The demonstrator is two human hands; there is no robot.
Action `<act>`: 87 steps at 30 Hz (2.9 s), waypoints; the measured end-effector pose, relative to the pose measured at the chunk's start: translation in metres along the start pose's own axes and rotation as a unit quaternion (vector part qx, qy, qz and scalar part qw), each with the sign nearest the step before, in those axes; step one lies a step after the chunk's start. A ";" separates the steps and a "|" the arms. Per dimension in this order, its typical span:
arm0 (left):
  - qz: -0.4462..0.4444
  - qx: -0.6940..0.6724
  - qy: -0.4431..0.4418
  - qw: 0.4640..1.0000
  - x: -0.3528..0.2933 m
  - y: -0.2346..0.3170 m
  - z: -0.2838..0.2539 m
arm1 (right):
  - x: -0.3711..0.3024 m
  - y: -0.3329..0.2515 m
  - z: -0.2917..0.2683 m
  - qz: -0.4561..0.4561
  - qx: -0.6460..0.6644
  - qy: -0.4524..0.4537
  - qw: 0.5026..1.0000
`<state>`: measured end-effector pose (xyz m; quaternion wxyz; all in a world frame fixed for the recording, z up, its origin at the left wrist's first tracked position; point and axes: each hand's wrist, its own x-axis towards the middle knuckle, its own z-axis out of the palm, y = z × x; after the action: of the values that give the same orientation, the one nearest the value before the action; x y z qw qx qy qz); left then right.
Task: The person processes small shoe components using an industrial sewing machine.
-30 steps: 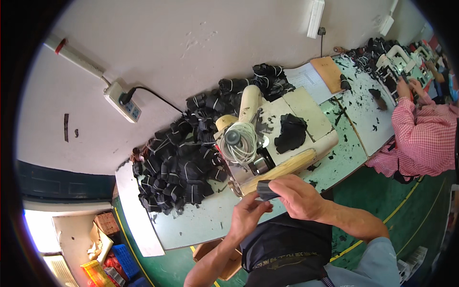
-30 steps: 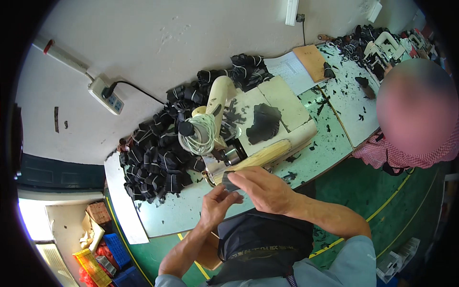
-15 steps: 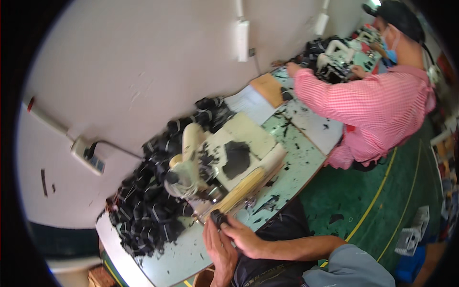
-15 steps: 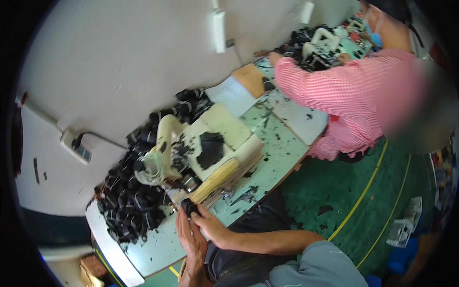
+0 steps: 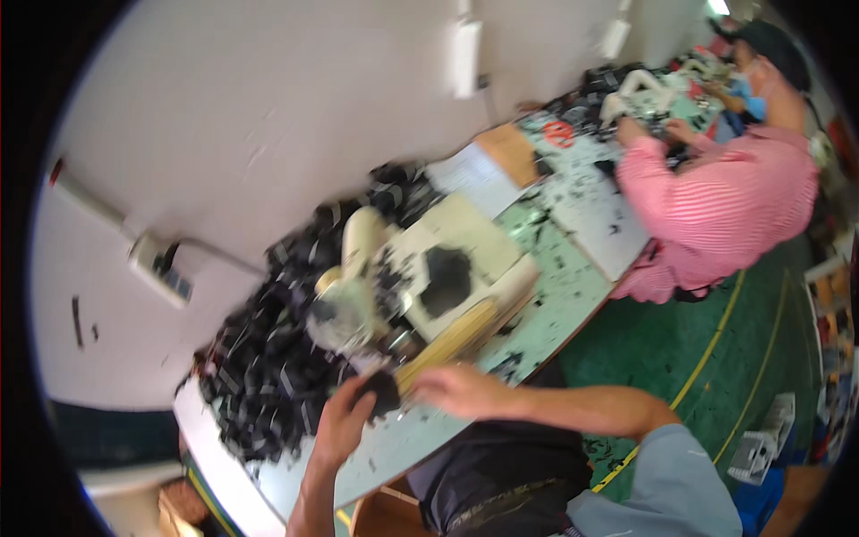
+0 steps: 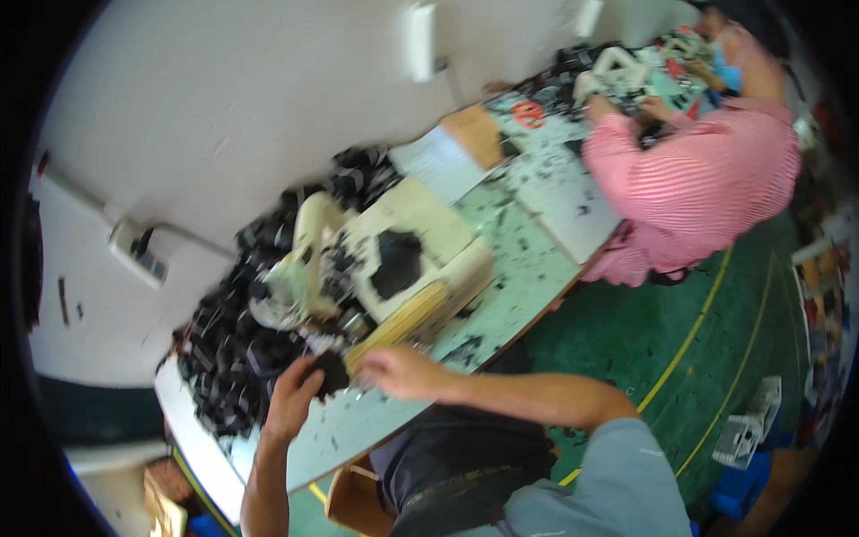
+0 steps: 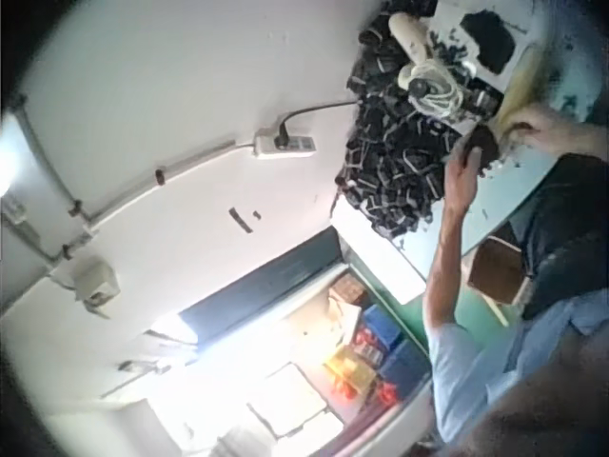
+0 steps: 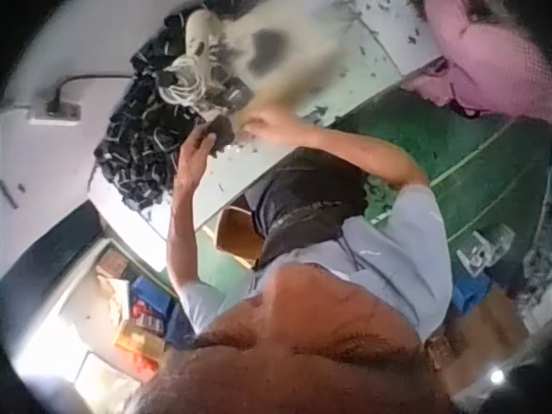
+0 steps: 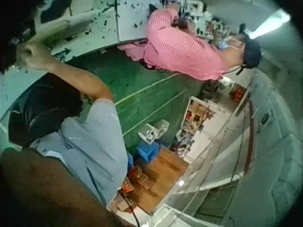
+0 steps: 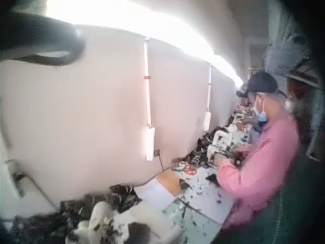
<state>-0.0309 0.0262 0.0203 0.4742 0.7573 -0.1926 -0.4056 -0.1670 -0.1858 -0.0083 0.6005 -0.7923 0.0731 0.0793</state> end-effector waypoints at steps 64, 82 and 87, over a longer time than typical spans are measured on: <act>-0.076 0.022 0.085 0.993 0.048 0.007 0.022 | 0.045 -0.004 -0.021 -0.123 -0.220 0.153 0.956; -0.066 0.090 0.091 0.990 0.033 0.005 0.011 | 0.034 -0.011 -0.037 -0.067 -0.174 0.149 0.971; -0.041 0.124 0.149 0.980 0.043 0.008 0.026 | 0.032 -0.005 -0.038 -0.095 -0.187 0.106 0.972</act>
<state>-0.0253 -0.0208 0.0028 0.3826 0.8696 -0.1374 -0.2802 -0.1328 -0.2215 -0.0001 0.4355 -0.8977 0.0448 -0.0501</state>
